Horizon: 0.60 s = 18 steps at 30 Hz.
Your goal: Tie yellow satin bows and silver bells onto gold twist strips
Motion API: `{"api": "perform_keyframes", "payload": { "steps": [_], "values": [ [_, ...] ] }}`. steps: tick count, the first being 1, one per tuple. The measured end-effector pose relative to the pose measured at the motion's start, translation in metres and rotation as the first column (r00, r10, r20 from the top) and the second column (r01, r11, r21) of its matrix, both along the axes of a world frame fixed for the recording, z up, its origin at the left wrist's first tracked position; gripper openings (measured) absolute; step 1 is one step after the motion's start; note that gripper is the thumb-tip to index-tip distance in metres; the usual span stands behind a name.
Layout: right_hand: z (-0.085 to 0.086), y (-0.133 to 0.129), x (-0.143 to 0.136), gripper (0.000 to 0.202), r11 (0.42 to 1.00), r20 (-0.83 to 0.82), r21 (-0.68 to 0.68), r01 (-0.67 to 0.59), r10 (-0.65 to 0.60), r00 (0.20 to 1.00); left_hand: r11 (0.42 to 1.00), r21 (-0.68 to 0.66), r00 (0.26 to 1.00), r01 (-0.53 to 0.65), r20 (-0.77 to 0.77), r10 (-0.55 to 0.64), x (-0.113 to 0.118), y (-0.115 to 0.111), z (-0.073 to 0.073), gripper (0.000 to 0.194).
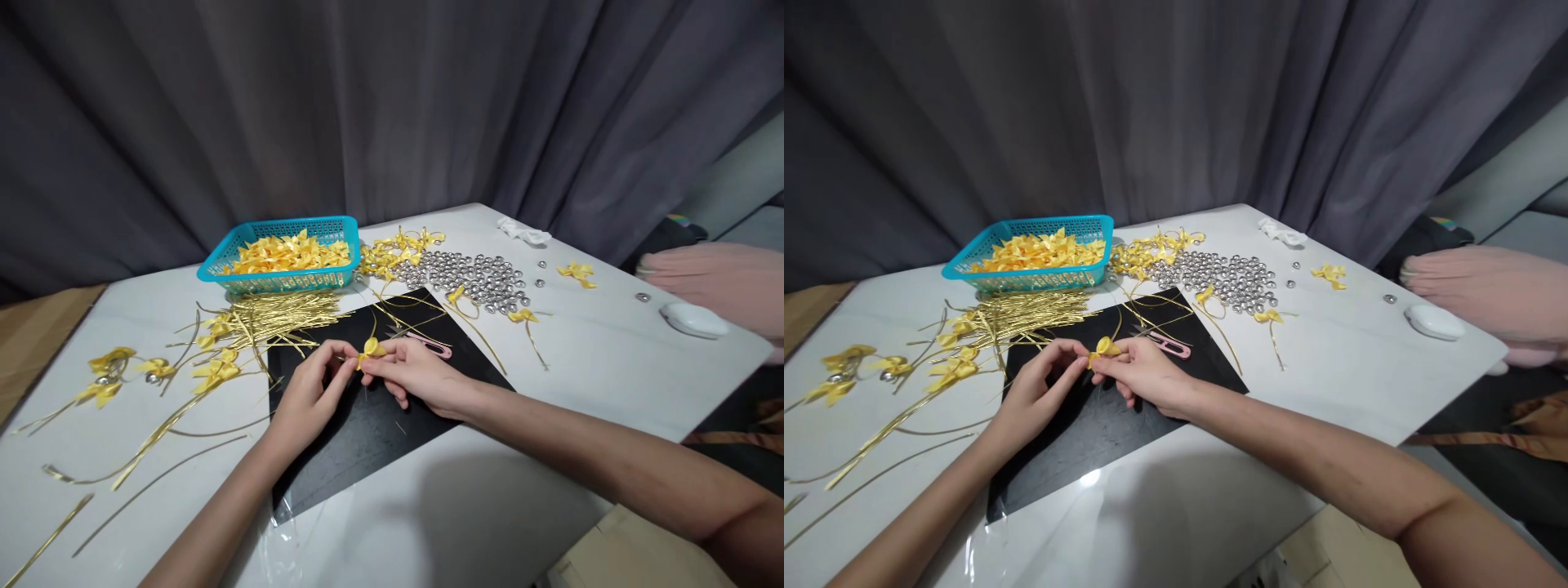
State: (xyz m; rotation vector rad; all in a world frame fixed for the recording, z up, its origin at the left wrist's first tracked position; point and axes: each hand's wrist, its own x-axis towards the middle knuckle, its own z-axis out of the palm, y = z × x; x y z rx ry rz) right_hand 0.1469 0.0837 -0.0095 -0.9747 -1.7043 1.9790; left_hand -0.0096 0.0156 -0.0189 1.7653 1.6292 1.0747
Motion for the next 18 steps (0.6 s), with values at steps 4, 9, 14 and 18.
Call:
{"api": "perform_keyframes", "payload": {
  "steps": [4, 9, 14, 18],
  "values": [
    [0.003, 0.005, 0.0, 0.016, 0.996, 0.108, 0.083, -0.018, 0.009, 0.994, 1.0, 0.011, 0.998, -0.007, 0.063, 0.006, 0.002, 0.0, -0.004, 0.016],
    [0.01, 0.009, 0.001, 0.013, 0.991, 0.178, 0.126, -0.054, 0.031, 0.983, 0.999, 0.004, 0.994, -0.046, 0.099, 0.045, 0.005, 0.0, -0.004, 0.011],
    [0.007, 0.013, 0.003, 0.017, 0.985, 0.083, 0.168, -0.041, 0.028, 0.996, 0.998, -0.021, 0.974, -0.066, 0.214, 0.069, 0.004, 0.002, 0.001, 0.01],
    [0.006, 0.013, 0.004, 0.015, 0.983, 0.041, 0.18, -0.037, 0.03, 0.999, 0.996, -0.024, 0.971, -0.084, 0.224, 0.087, 0.003, 0.003, 0.003, 0.009]
  ]
}}
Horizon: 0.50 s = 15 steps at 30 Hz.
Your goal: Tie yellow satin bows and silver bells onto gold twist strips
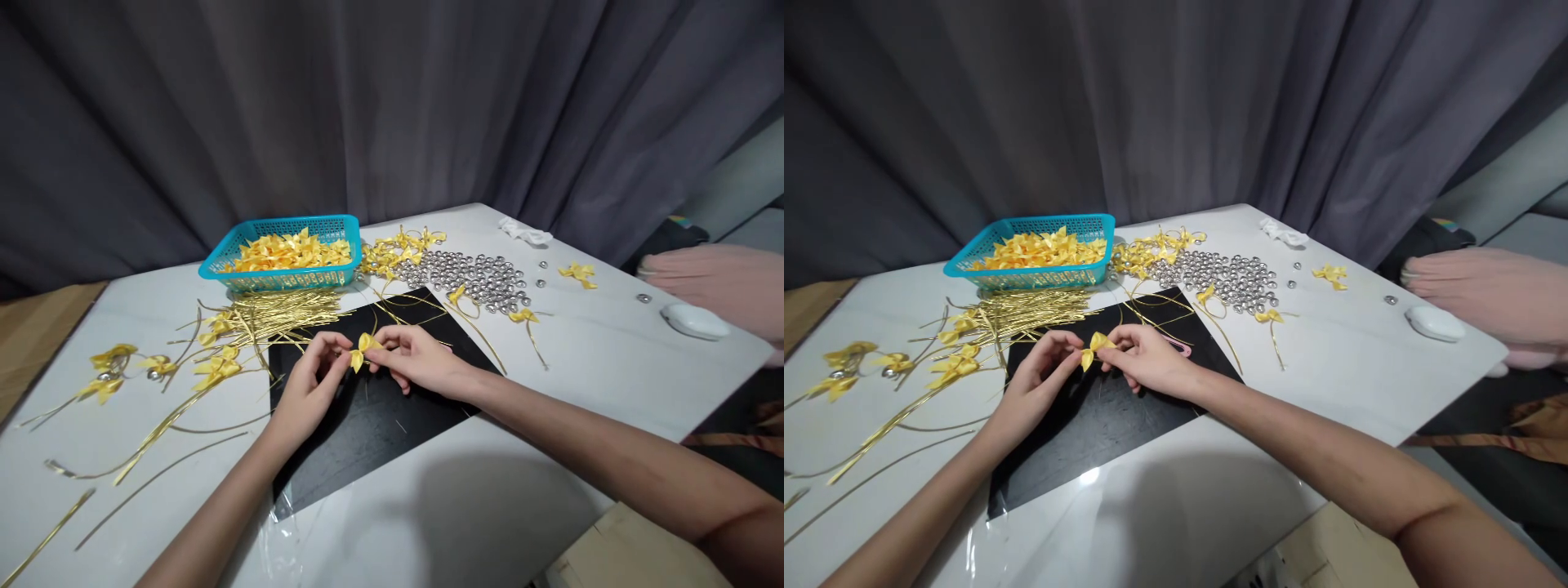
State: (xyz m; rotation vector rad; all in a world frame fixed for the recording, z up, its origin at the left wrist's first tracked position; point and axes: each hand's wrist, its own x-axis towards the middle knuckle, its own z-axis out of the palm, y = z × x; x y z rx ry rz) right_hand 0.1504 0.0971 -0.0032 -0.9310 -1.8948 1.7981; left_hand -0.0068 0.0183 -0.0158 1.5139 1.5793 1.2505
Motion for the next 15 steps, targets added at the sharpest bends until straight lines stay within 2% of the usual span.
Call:
{"api": "perform_keyframes", "payload": {
  "steps": [2, 4, 6, 7, 8, 9, 11, 13, 15],
  "values": [
    [0.0, -0.001, 0.0, 0.014, 0.998, 0.006, 0.055, 0.017, -0.017, 1.0, 0.999, 0.04, 0.998, -0.031, -0.056, 0.034, 0.0, 0.0, 0.0, 0.008],
    [0.0, -0.003, 0.0, 0.013, 0.984, 0.015, 0.176, 0.032, -0.035, 0.999, 0.991, 0.098, 0.991, -0.088, -0.089, 0.097, 0.001, -0.001, 0.0, 0.006],
    [-0.001, -0.004, 0.002, 0.014, 0.931, 0.033, 0.363, 0.045, -0.061, 0.998, 0.984, 0.105, 0.988, -0.146, -0.026, 0.15, 0.005, -0.002, 0.001, 0.007],
    [-0.002, -0.005, 0.003, 0.015, 0.876, 0.04, 0.479, 0.052, -0.081, 0.996, 0.984, 0.076, 0.986, -0.162, 0.041, 0.16, 0.008, -0.003, 0.002, 0.009],
    [-0.004, -0.005, 0.005, 0.015, 0.796, 0.04, 0.602, 0.055, -0.099, 0.994, 0.986, 0.032, 0.979, -0.165, 0.124, 0.16, 0.012, -0.004, 0.003, 0.012],
    [-0.005, -0.004, 0.006, 0.015, 0.691, 0.039, 0.722, 0.045, -0.106, 0.994, 0.989, -0.016, 0.965, -0.15, 0.214, 0.149, 0.016, -0.005, 0.004, 0.015],
    [-0.007, -0.003, 0.01, 0.019, 0.422, 0.072, 0.906, -0.029, -0.087, 0.994, 0.992, -0.088, 0.921, -0.089, 0.372, 0.116, 0.023, -0.007, 0.006, 0.024],
    [-0.008, -0.001, 0.012, 0.025, 0.153, 0.12, 0.982, -0.109, -0.071, 0.99, 0.991, -0.12, 0.883, -0.059, 0.456, 0.108, 0.027, -0.008, 0.007, 0.031],
    [-0.009, 0.0, 0.013, 0.029, -0.058, 0.116, 0.991, -0.119, -0.059, 0.992, 0.988, -0.137, 0.865, -0.07, 0.486, 0.129, 0.028, -0.007, 0.007, 0.032]
  ]
}}
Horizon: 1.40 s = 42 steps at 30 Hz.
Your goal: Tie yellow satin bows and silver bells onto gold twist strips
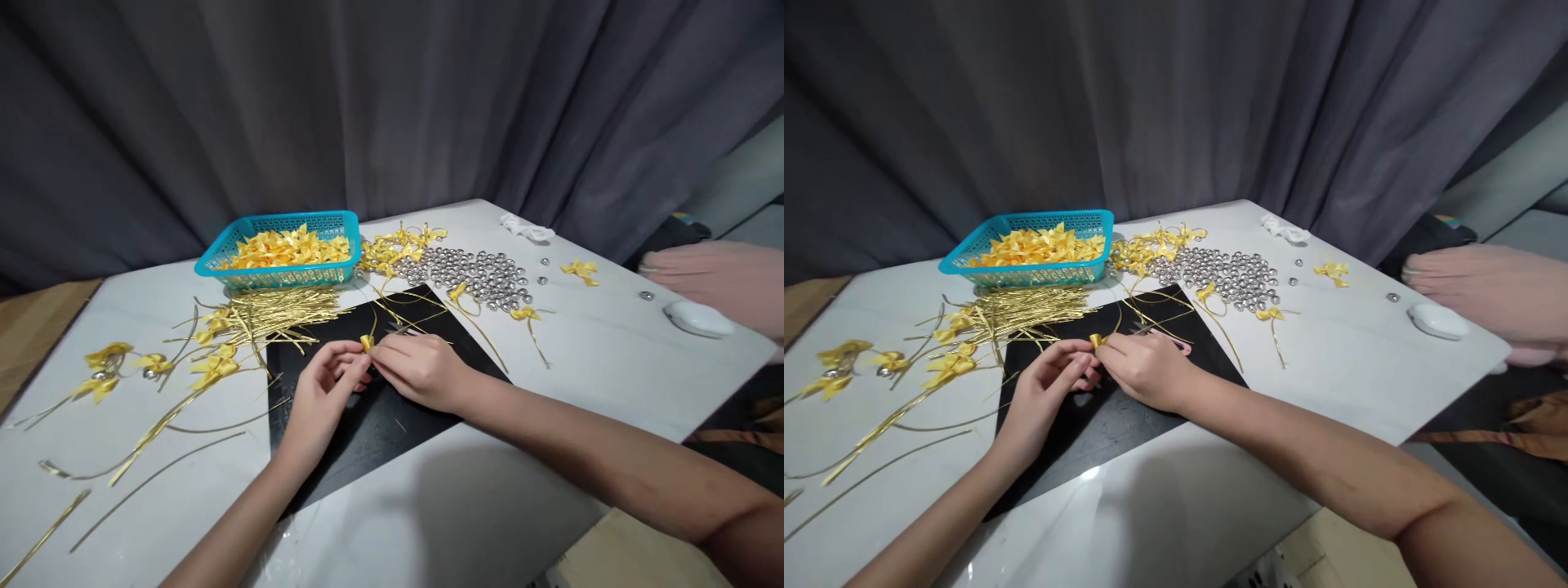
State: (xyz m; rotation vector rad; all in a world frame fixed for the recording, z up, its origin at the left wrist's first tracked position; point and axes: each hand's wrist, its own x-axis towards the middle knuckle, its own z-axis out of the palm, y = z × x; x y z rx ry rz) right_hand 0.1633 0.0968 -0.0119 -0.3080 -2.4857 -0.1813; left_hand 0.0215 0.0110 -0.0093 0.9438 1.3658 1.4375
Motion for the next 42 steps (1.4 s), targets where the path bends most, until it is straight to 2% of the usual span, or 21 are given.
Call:
{"api": "perform_keyframes", "payload": {
  "steps": [3, 5, 6, 7, 9, 12, 15, 18, 22, 24, 29, 33, 42],
  "values": [
    [-0.001, -0.001, -0.001, 0.031, 0.982, -0.008, 0.178, -0.064, 0.067, 0.998, 0.999, -0.026, 0.999, -0.027, 0.047, 0.028, -0.002, 0.003, -0.001, 0.028],
    [-0.001, -0.002, -0.001, 0.032, 0.973, 0.04, 0.205, -0.107, 0.101, 0.994, 0.998, -0.043, 0.995, -0.039, 0.091, 0.043, -0.004, 0.004, -0.003, 0.028],
    [-0.001, -0.002, 0.0, 0.03, 0.977, 0.058, 0.174, -0.126, 0.118, 0.991, 0.998, -0.051, 0.992, -0.048, 0.115, 0.053, -0.005, 0.005, -0.003, 0.028],
    [0.0, -0.002, 0.0, 0.027, 0.985, 0.056, 0.104, -0.135, 0.13, 0.99, 0.997, -0.058, 0.988, -0.055, 0.14, 0.062, -0.006, 0.005, -0.003, 0.029],
    [0.0, 0.002, 0.0, 0.022, 0.987, -0.011, -0.119, -0.104, 0.103, 0.995, 0.996, -0.067, 0.979, -0.064, 0.187, 0.076, -0.008, 0.005, -0.004, 0.029],
    [0.0, 0.014, 0.001, 0.025, 0.912, -0.046, -0.409, 0.019, -0.042, 0.998, 0.994, -0.066, 0.971, -0.09, 0.218, 0.102, -0.009, 0.004, -0.004, 0.03],
    [-0.002, 0.025, -0.001, 0.024, 0.847, 0.079, -0.527, 0.064, -0.026, 0.997, 0.991, -0.04, 0.97, -0.127, 0.206, 0.132, -0.009, 0.004, -0.006, 0.03],
    [-0.005, 0.028, -0.002, 0.013, 0.799, 0.093, -0.6, 0.037, 0.024, 0.995, 0.981, -0.011, 0.959, -0.195, 0.208, 0.193, -0.01, 0.005, -0.008, 0.029],
    [-0.007, 0.023, -0.004, 0.011, 0.789, 0.043, -0.613, 0.027, -0.001, 0.999, 0.939, 0.021, 0.913, -0.343, 0.242, 0.328, -0.012, 0.005, -0.008, 0.03],
    [-0.007, 0.02, -0.008, 0.013, 0.789, 0.009, -0.613, 0.023, -0.022, 1.0, 0.925, 0.03, 0.898, -0.378, 0.256, 0.358, -0.013, 0.005, -0.009, 0.03],
    [-0.008, 0.013, -0.025, 0.014, 0.781, 0.033, -0.624, 0.034, -0.018, 0.999, 0.93, 0.045, 0.903, -0.366, 0.261, 0.342, -0.013, 0.005, -0.009, 0.027],
    [-0.012, 0.009, -0.034, 0.006, 0.773, 0.058, -0.628, 0.09, -0.068, 0.996, 0.943, 0.048, 0.915, -0.329, 0.262, 0.306, -0.012, 0.005, -0.008, 0.026],
    [-0.009, 0.005, -0.032, 0.009, 0.782, 0.114, -0.599, 0.173, -0.13, 0.985, 0.954, 0.055, 0.929, -0.295, 0.249, 0.273, -0.013, 0.003, -0.009, 0.021]
  ]
}}
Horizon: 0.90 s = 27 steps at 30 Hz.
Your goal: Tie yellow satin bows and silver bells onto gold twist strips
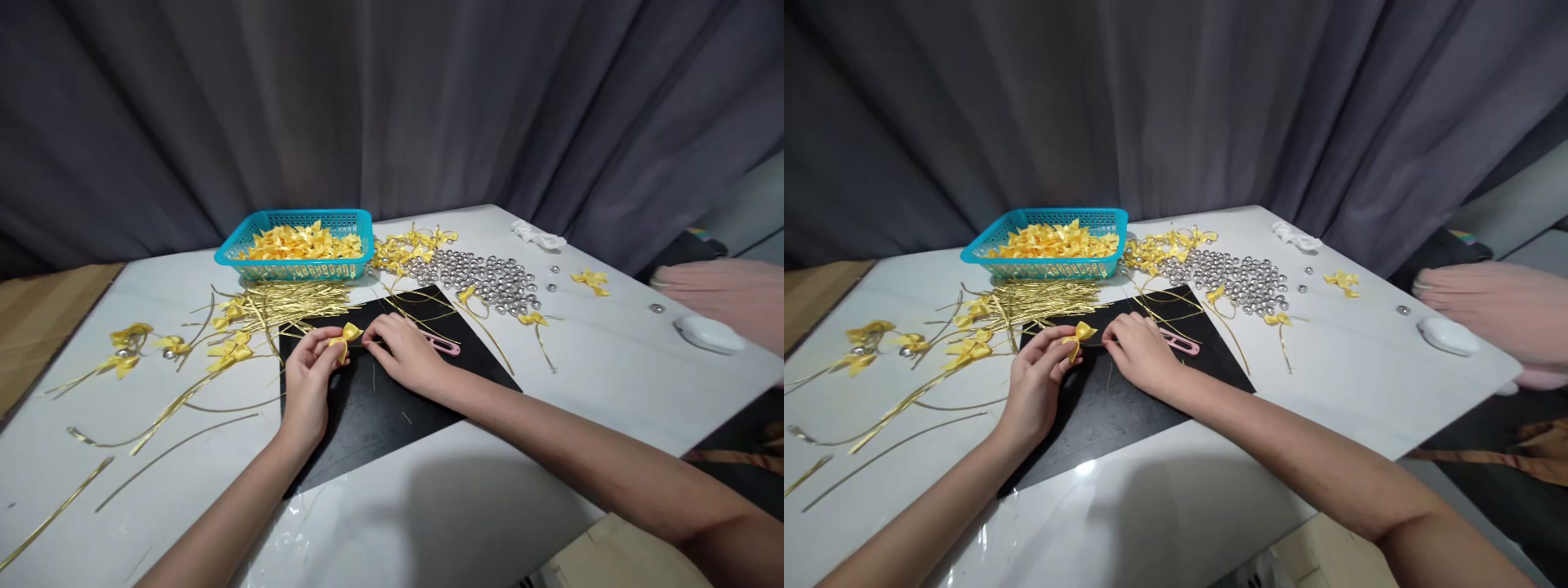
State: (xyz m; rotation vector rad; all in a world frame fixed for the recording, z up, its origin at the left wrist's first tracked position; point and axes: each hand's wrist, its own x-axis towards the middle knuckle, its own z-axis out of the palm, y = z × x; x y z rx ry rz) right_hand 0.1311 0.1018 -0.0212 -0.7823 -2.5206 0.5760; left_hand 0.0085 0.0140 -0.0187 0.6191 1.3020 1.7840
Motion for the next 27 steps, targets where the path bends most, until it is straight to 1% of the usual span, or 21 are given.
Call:
{"api": "perform_keyframes", "payload": {
  "steps": [5, 9, 12, 15, 19, 22, 24, 25, 26, 27],
  "values": [
    [0.004, 0.003, 0.006, 0.011, 0.998, -0.024, -0.018, 0.063, -0.063, 0.998, 1.0, 0.006, 1.0, 0.0, 0.001, 0.0, 0.0, 0.0, 0.0, 0.018],
    [0.011, 0.006, 0.012, 0.014, 0.998, -0.028, -0.033, 0.049, -0.05, 0.998, 1.0, 0.0, 1.0, -0.002, -0.012, 0.002, 0.0, 0.001, -0.001, 0.018],
    [0.015, 0.007, 0.016, 0.019, 1.0, 0.088, 0.007, 0.013, -0.013, 0.996, 1.0, -0.003, 1.0, 0.004, -0.027, -0.004, 0.0, 0.001, -0.001, 0.018],
    [0.018, 0.005, 0.018, 0.022, 0.999, 0.237, 0.048, 0.013, -0.024, 0.971, 1.0, -0.014, 0.999, 0.008, -0.035, -0.008, -0.001, 0.001, -0.002, 0.019],
    [0.024, 0.0, 0.02, 0.022, 0.998, 0.336, 0.06, -0.011, -0.01, 0.942, 0.999, -0.041, 0.998, 0.003, -0.059, -0.005, -0.001, 0.001, -0.003, 0.021],
    [0.032, -0.002, 0.022, 0.028, 0.991, 0.438, 0.113, -0.075, 0.018, 0.899, 0.998, -0.06, 0.997, 0.009, -0.077, -0.014, 0.0, 0.002, -0.004, 0.023],
    [0.035, -0.002, 0.024, 0.024, 0.979, 0.501, 0.173, -0.11, 0.008, 0.865, 0.998, -0.065, 0.997, 0.009, -0.078, -0.014, 0.0, 0.002, -0.004, 0.023],
    [0.036, -0.002, 0.025, 0.021, 0.975, 0.499, 0.193, -0.106, -0.005, 0.867, 0.998, -0.067, 0.997, 0.008, -0.075, -0.013, 0.0, 0.003, -0.003, 0.023],
    [0.036, -0.001, 0.026, 0.019, 0.979, 0.461, 0.191, -0.074, -0.023, 0.887, 0.998, -0.066, 0.997, 0.006, -0.072, -0.011, 0.0, 0.003, -0.003, 0.023],
    [0.036, 0.0, 0.027, 0.017, 0.987, 0.39, 0.16, -0.019, -0.046, 0.92, 0.998, -0.066, 0.998, 0.007, -0.068, -0.011, 0.0, 0.003, -0.003, 0.023]
  ]
}}
